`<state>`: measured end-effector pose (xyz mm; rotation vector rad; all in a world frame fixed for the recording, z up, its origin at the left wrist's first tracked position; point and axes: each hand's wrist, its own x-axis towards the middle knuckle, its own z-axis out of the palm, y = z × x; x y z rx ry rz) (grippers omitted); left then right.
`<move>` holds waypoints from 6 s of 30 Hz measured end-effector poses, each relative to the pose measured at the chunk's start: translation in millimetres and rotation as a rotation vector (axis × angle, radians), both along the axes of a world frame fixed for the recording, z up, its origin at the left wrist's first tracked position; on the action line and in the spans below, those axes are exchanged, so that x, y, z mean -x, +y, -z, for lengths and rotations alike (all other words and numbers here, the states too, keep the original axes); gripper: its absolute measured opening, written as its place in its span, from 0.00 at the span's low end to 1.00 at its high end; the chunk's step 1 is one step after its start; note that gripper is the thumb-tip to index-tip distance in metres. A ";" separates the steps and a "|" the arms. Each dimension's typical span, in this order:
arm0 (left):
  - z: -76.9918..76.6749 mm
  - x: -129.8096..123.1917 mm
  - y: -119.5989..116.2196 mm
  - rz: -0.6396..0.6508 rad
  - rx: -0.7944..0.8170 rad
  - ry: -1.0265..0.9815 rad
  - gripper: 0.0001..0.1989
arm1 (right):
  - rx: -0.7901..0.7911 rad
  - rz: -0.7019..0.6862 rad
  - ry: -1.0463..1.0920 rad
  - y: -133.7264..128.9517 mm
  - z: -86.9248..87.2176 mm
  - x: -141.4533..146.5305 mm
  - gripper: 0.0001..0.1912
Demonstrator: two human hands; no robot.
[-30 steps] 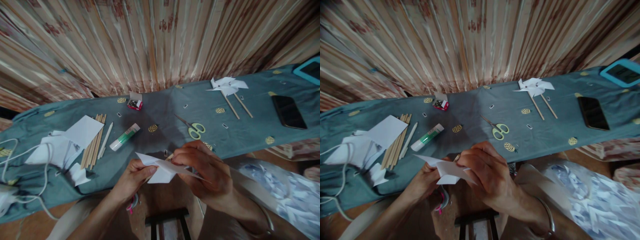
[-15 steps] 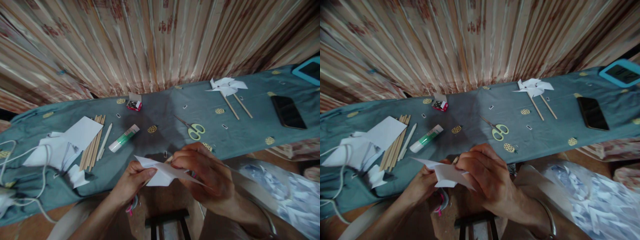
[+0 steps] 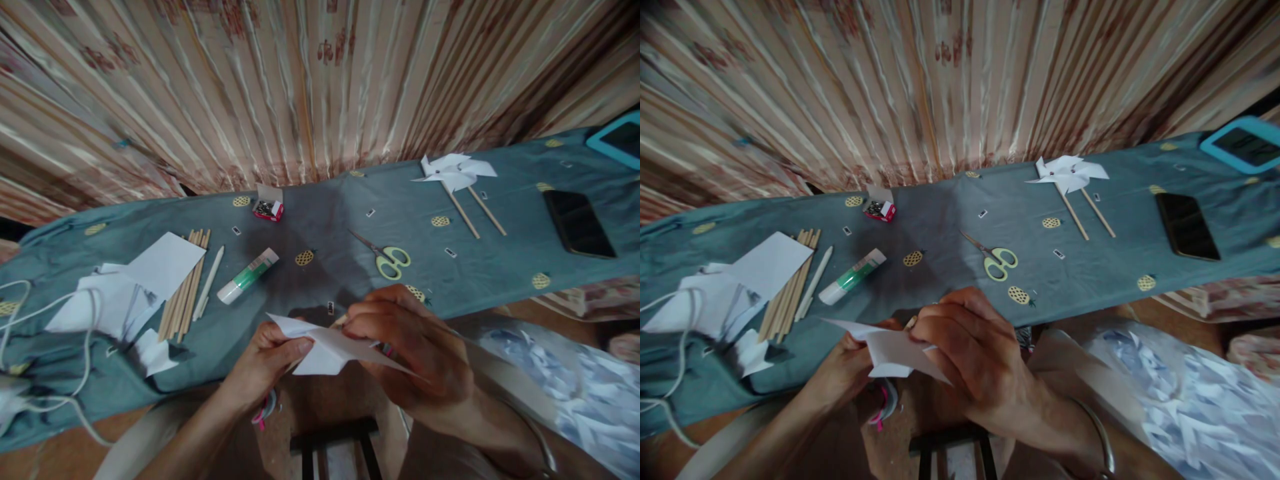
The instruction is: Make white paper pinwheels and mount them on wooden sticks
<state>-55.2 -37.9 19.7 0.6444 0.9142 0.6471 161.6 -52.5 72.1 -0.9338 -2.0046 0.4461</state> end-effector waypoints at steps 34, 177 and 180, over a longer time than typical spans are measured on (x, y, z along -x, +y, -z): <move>18.9 6.5 -4.0 -0.175 -0.032 0.126 0.18 | 1.240 0.079 0.995 38.0 67.5 33.2 0.17; 31.9 -26.2 -2.9 -0.339 -0.192 0.126 0.19 | 1.051 -0.024 0.687 33.4 72.5 38.6 0.18; 31.1 -26.7 -2.3 -0.327 -0.199 0.153 0.18 | 1.046 -0.031 0.662 33.1 71.4 38.9 0.18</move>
